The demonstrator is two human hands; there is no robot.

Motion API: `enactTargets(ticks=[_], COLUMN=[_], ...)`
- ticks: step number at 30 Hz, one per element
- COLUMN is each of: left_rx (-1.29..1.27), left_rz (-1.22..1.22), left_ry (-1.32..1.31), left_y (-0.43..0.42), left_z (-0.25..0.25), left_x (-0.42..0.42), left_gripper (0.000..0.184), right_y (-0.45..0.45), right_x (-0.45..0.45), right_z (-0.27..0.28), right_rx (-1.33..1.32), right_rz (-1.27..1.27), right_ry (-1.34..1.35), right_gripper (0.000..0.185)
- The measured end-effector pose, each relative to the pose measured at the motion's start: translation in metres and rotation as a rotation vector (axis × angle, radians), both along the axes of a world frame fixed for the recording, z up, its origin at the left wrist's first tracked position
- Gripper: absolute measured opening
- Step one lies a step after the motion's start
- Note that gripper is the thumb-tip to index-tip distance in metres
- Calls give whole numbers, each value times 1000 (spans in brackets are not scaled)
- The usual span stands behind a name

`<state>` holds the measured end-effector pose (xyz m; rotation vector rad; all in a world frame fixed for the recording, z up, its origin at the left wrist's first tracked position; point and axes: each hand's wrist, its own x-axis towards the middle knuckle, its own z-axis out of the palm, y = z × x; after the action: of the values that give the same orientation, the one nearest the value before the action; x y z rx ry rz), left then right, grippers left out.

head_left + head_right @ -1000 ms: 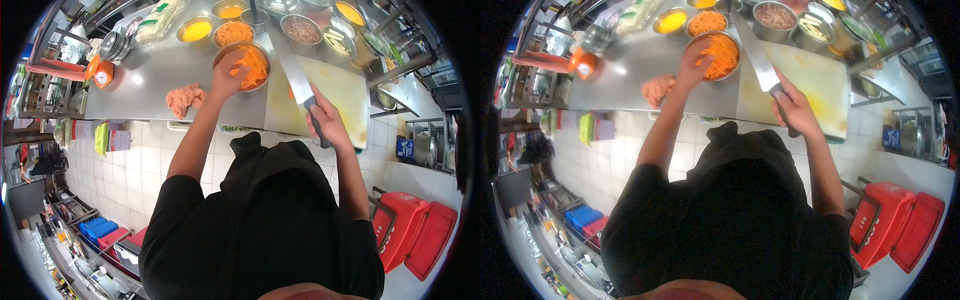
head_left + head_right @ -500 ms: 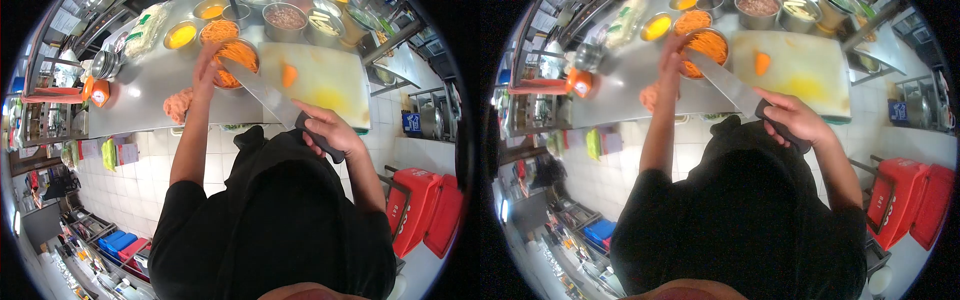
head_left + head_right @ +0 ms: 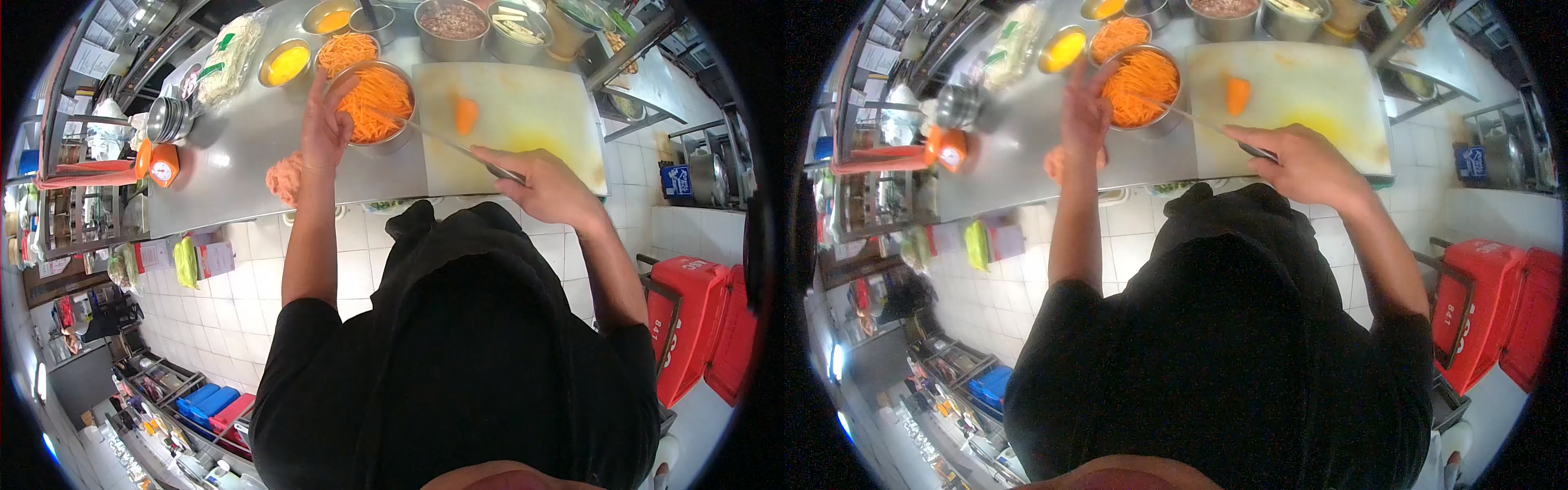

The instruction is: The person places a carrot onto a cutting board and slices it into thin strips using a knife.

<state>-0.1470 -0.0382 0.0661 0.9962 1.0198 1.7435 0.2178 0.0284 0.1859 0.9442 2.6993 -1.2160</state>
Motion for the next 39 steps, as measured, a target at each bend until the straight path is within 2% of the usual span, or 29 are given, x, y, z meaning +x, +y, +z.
enactTargets(ticks=[5, 8, 11, 15, 17, 18, 21, 22, 25, 26, 29, 32, 35, 36, 39], left_rx=[-33, -55, -93, -107, -168, -201, -20, -52, -38, -118, -26, -134, -275, -286, -334], left_rz=[-27, -24, 52, 177, 206, 214, 154, 142, 37, 8, 93, 46, 20, 37, 97], left_ry=[35, 73, 147, 172, 296, 359, 591, 728, 874, 938, 1137, 1245, 1215, 1198, 1128], left_y=[1, 1, 5, 13, 25, 32, 66, 72, 92, 98, 120, 135, 140, 141, 143], left_z=[-4, -4, -8, -2, 3, 1, -42, -38, -50, -51, -88, -117, -130, -131, -137], left_x=[-1, -1, -3, 14, 31, 42, 72, 87, 126, 136, 149, 146, 141, 141, 141], left_gripper=[78, 77, 72, 59, 54, 52, 47, 45, 47, 46, 41, 38, 34, 33, 30], right_y=[4, 4, 10, 18, 16, 9, 3, -3, -18, -23, -36, -36, -25, -18, 0], right_x=[0, -2, 7, 43, 66, 70, 104, 111, 135, 139, 152, 157, 169, 172, 176], right_z=[-1, -5, -11, -23, -37, -34, -84, -90, -118, -125, -144, -145, -169, -170, -178], right_rx=[98, 310, 402, -13, -201, -326, -477, -437, -505, -503, -544, -581, -584, -613, -417], right_rz=[70, 123, 79, -232, -408, -534, -741, -761, -842, -870, -905, -887, -831, -809, -683], right_ry=[77, -104, -90, 106, 129, 173, 252, 245, 219, 190, 209, 195, 150, 158, 110], right_gripper=[55, 55, 57, 54, 51, 38, 26, 18, 17, 11, 16, 15, 14, 22, 26])
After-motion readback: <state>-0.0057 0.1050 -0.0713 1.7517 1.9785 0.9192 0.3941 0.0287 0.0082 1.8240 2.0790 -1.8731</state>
